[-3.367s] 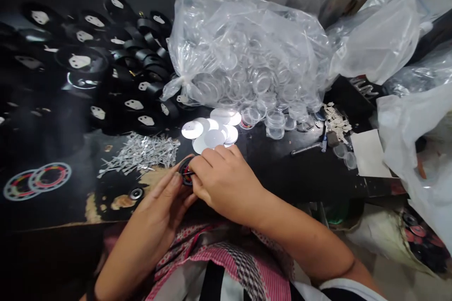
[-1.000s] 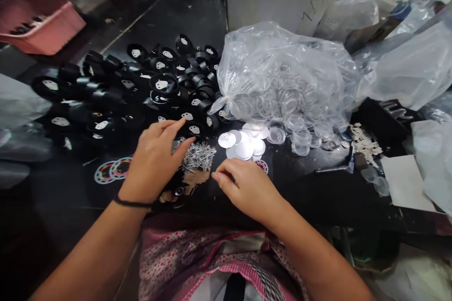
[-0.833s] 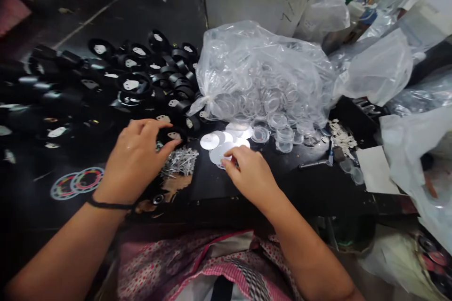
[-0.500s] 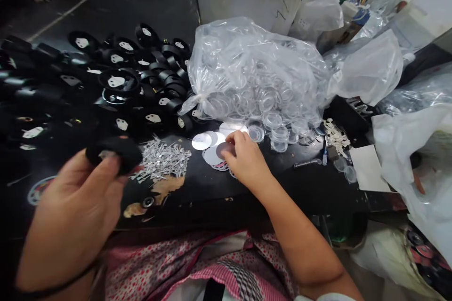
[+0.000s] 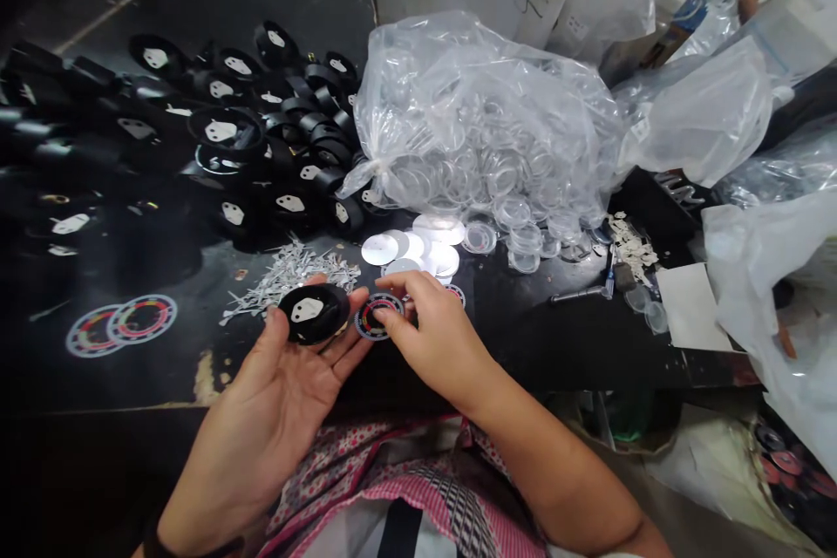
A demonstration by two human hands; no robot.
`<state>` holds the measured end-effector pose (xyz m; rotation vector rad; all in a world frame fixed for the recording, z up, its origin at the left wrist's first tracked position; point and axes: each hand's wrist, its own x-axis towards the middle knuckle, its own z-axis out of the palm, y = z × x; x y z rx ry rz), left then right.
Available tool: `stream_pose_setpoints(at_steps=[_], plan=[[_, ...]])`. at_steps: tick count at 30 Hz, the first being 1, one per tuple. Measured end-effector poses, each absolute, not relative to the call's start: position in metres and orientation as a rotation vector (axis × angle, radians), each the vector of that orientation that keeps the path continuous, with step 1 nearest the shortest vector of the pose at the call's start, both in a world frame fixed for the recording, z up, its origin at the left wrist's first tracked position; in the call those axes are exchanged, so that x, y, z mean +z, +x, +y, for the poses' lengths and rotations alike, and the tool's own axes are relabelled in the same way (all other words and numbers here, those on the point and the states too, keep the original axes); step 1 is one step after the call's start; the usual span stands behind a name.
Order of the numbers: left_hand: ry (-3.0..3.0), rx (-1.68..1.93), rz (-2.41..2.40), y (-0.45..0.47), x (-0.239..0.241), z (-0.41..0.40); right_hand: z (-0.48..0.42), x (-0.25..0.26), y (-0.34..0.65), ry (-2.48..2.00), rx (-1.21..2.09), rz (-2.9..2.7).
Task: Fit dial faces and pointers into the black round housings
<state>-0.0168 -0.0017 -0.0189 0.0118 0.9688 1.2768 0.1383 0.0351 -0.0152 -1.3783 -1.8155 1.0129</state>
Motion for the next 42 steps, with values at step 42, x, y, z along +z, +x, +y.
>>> stream_pose_setpoints(at_steps=[42], plan=[[0.66,1.128,1.505,-0.059,-0.049,-0.058,0.052,-0.015,0.095,-1.532,0.623,-2.495]])
